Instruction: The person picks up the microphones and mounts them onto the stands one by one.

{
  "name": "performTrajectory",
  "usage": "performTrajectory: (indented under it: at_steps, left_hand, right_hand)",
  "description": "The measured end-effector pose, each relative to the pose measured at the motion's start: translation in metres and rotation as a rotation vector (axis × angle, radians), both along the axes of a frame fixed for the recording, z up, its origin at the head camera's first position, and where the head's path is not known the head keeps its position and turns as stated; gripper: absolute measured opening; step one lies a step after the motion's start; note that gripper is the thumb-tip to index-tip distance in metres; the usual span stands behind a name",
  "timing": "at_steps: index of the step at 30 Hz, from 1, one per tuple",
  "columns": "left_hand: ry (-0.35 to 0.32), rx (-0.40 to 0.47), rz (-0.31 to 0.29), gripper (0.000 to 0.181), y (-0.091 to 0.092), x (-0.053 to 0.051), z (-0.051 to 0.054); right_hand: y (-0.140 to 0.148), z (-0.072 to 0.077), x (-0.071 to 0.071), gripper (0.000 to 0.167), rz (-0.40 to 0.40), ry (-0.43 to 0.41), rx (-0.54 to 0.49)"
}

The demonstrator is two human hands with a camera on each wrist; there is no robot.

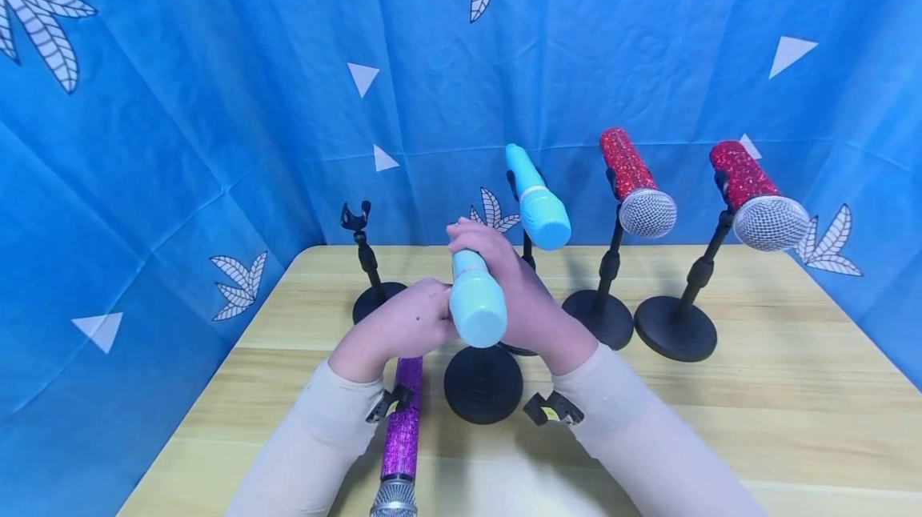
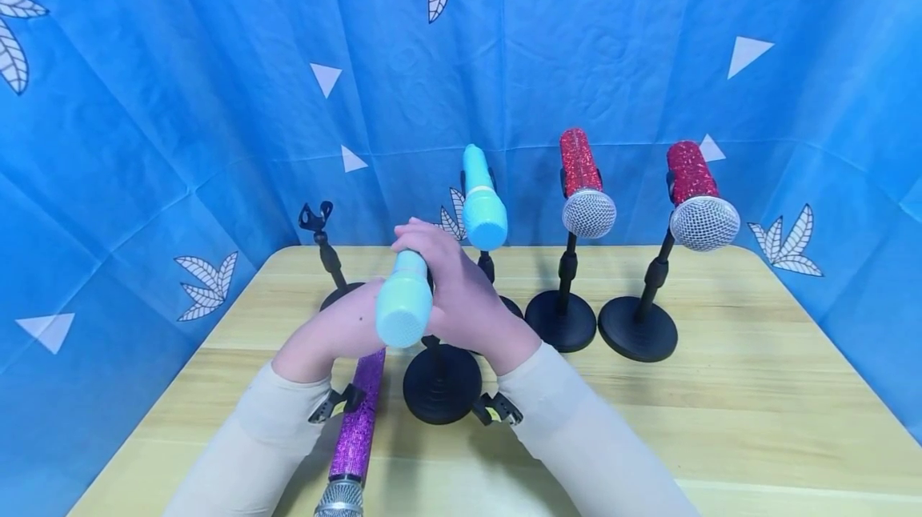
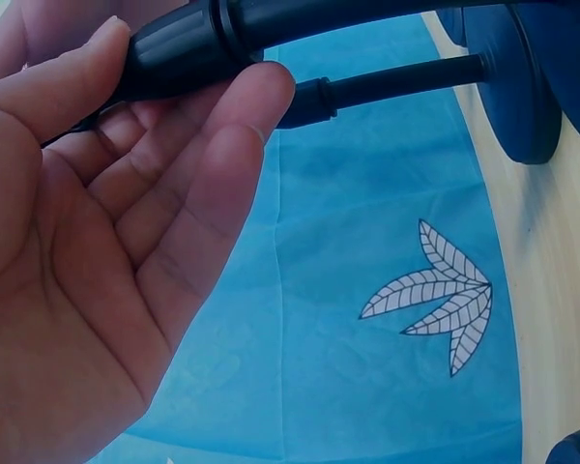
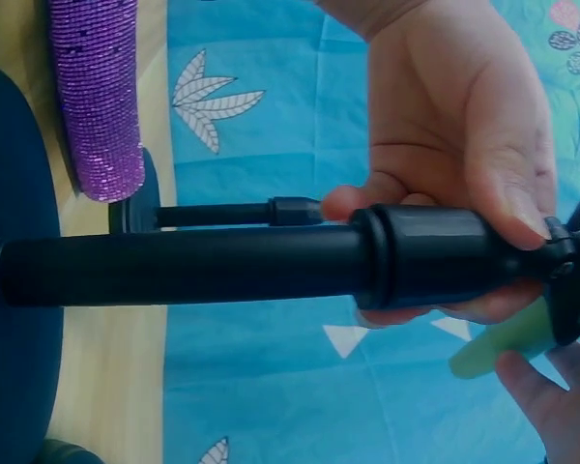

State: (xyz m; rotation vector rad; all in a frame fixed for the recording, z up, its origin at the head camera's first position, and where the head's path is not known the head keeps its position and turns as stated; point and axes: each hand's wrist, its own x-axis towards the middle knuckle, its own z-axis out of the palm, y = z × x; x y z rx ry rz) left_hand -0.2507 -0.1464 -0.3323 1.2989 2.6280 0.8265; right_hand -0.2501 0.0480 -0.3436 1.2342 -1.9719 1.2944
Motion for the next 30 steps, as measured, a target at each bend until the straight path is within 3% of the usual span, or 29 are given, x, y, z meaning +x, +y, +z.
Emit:
performTrajectory:
  at_steps: [4, 10, 18, 25, 30]
  left_hand:
    - [-0.009, -0.001, -0.001, 0.016, 0.000, 0.000, 0.000]
    - [-0.101, 0.028, 0.042, 0.005, -0.001, 0.001, -0.001]
    - [-0.093, 0.034, 0.035, 0.010, -0.002, -0.001, -0.004]
    - [-0.073, 0.026, 0.045, 0.007, -0.002, -0.001, -0.004]
    - [-0.065, 0.017, 0.038, 0.015, -0.002, -0.001, -0.002]
  right_hand:
    - [-0.002, -0.003, -0.004, 0.078, -0.001, 0.001, -0.022]
    - [-0.004, -0.006, -0.006, 0.082, -0.017, -0.064, -0.042]
    - [-0.005, -0.010, -0.003, 0.079, -0.058, -0.149, -0.047]
    - [-0.005, -0.013, -0.006, 0.063, -0.056, -0.077, -0.042]
    - [-0.004, -0.014, -0.010, 0.067, -0.034, 0.027, -0.041]
